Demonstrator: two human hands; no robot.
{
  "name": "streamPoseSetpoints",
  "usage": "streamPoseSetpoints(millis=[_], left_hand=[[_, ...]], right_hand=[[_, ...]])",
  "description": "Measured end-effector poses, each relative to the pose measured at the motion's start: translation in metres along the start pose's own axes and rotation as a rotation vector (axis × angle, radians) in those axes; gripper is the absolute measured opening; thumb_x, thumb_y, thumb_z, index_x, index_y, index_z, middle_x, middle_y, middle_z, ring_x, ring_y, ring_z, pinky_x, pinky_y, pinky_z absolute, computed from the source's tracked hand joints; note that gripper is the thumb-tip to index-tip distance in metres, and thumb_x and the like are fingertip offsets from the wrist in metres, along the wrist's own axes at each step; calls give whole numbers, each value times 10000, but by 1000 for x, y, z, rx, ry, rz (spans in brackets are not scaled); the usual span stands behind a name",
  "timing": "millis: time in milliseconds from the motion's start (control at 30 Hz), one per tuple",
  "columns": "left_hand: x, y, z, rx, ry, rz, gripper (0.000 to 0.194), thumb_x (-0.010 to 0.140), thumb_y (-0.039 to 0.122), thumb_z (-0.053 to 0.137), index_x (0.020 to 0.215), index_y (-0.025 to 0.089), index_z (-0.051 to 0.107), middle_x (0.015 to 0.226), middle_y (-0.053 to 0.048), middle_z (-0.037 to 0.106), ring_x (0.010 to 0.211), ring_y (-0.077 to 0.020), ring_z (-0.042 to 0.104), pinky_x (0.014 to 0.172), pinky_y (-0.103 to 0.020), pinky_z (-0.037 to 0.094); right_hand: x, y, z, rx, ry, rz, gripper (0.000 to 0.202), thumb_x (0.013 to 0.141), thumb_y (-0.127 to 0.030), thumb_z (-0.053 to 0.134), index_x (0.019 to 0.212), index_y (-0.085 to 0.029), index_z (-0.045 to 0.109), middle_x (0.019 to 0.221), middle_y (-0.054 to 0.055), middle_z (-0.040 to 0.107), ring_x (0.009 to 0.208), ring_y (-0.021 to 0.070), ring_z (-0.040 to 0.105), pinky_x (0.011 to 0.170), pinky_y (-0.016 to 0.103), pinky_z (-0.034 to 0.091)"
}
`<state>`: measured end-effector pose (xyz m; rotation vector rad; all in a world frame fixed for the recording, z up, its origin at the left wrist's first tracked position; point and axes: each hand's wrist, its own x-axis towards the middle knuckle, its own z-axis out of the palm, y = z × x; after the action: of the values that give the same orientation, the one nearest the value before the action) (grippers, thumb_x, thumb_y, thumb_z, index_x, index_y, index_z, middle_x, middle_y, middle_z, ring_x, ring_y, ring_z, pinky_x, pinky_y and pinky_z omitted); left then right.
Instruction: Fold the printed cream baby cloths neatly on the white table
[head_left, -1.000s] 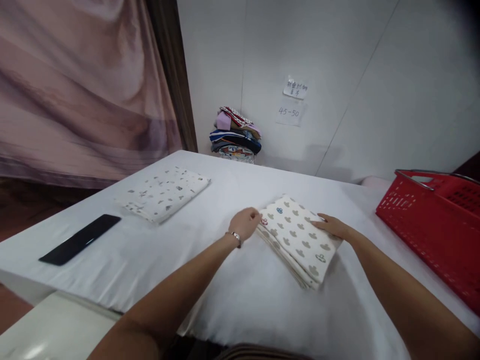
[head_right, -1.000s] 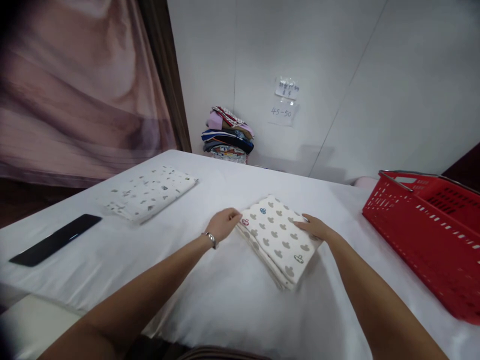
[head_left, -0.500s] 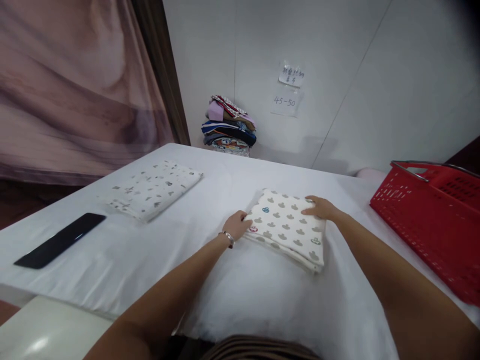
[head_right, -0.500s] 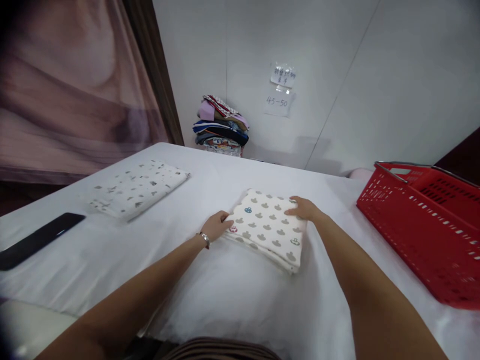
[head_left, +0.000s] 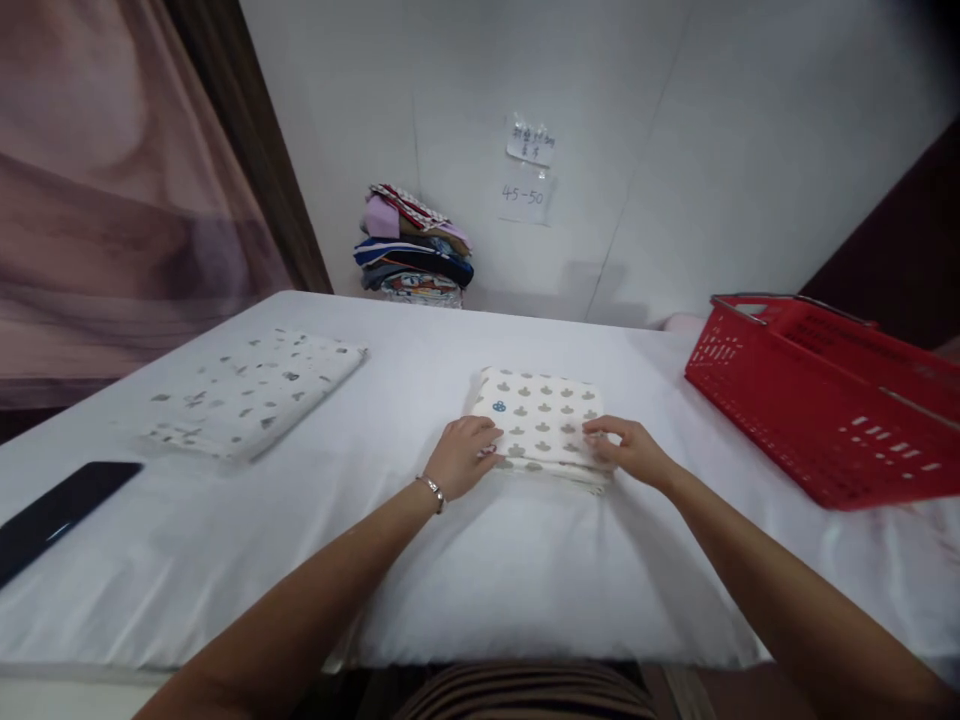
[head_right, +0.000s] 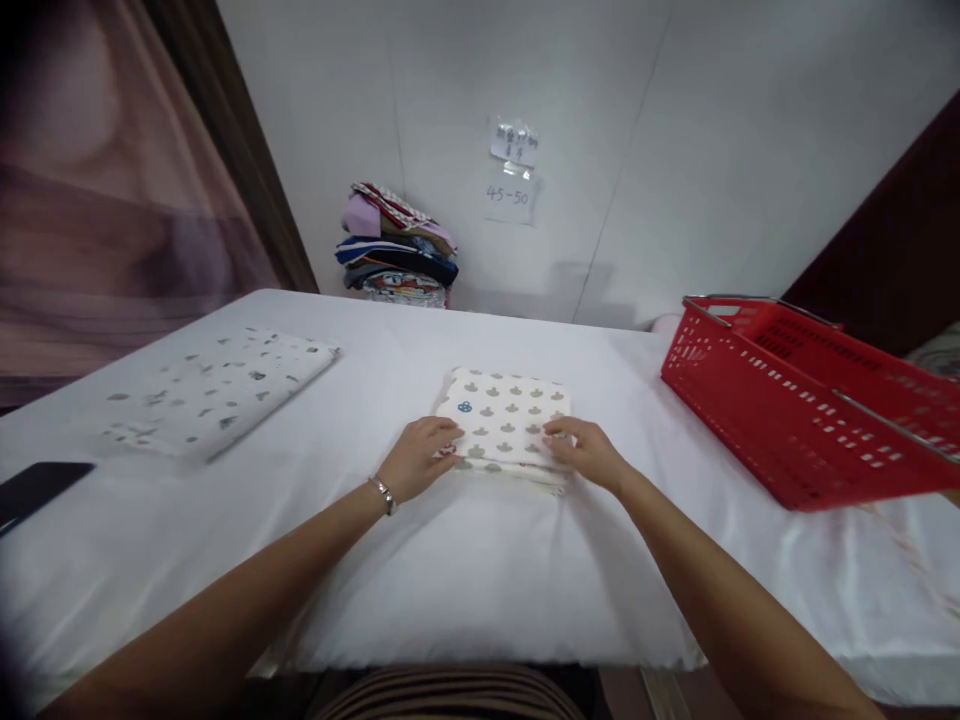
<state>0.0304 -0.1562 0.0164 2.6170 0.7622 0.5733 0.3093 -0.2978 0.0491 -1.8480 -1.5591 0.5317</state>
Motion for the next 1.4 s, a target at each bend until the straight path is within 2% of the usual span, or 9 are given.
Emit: streamPoseSetpoints(millis=[100, 233, 367, 467, 633, 833, 1067, 1267, 1400], left_hand=[[5, -1, 2, 32, -63, 71, 238, 862, 306, 528, 1065, 280, 650, 1141, -52, 608, 1113, -217, 500, 1009, -390, 327], [10, 0, 1, 49, -69, 101, 242, 877, 287, 495, 1055, 291, 660, 1123, -55, 619, 1094, -212, 517, 1009, -383, 330], [9, 7, -4, 74, -90, 59, 252, 877, 252, 475, 1037, 304, 663, 1110, -54, 626, 1112, -218, 510, 1008, -381, 332], [6, 12, -6, 148, -93, 35, 284, 890, 222, 426, 1038, 280, 661, 1118, -70, 627, 1122, -230, 501, 1001, -397, 332], [-3, 4, 0, 231, -75, 161, 282, 896, 196, 415, 1035, 243, 656, 1082, -82, 637, 1057, -225, 533, 932, -378, 380], [-4, -6, 3, 334, 20, 267, 260, 904, 181, 413, 1024, 199, 643, 1044, -78, 656, 989, -230, 562, 841, -373, 432], [-2, -4, 5, 362, 84, 266, 234, 892, 182, 426, 993, 196, 637, 995, -71, 658, 940, -217, 574, 789, -358, 445], [-2, -5, 4, 333, 62, 322, 297, 879, 357, 512, 1104, 184, 598, 1072, -89, 628, 972, -231, 554, 805, -371, 441], [2, -4, 4, 378, 42, 305, 209, 899, 280, 475, 1003, 191, 633, 1010, -77, 640, 929, -221, 559, 778, -360, 438]], right_hand=[[-31, 7, 3, -169, -21, -90, 295, 803, -340, 558, 1061, -247, 668, 1164, 55, 634, 1061, 242, 563, 863, 375, 484], [-39, 22, 11, -402, 27, -257, 304, 811, -175, 497, 1059, -212, 670, 1151, 84, 630, 1092, 237, 537, 964, 410, 409], [-36, 13, 10, -602, 13, -232, 302, 842, -133, 457, 1041, -204, 672, 1095, 98, 643, 1042, 249, 541, 909, 399, 417], [-39, 0, 8, -694, 59, -225, 318, 879, -135, 409, 1067, -192, 659, 1079, 104, 640, 1007, 244, 538, 874, 371, 409], [-52, -3, 18, -735, -51, -234, 289, 869, -128, 424, 1039, -171, 653, 1028, 102, 631, 965, 230, 527, 827, 331, 403], [-63, 9, 27, -691, 21, -264, 272, 847, -193, 508, 1101, -151, 595, 1082, 107, 598, 961, 233, 510, 827, 334, 395], [-60, 19, 32, -654, 84, -249, 239, 887, -203, 479, 1082, -175, 614, 1088, 98, 608, 989, 226, 511, 828, 329, 398], [-61, 17, 30, -723, 58, -266, 247, 874, -209, 520, 1103, -171, 604, 1114, 102, 604, 1007, 233, 506, 807, 322, 379], [-50, 5, 19, -822, 80, -240, 214, 905, -156, 452, 997, -170, 644, 1030, 94, 634, 953, 219, 512, 765, 312, 344]])
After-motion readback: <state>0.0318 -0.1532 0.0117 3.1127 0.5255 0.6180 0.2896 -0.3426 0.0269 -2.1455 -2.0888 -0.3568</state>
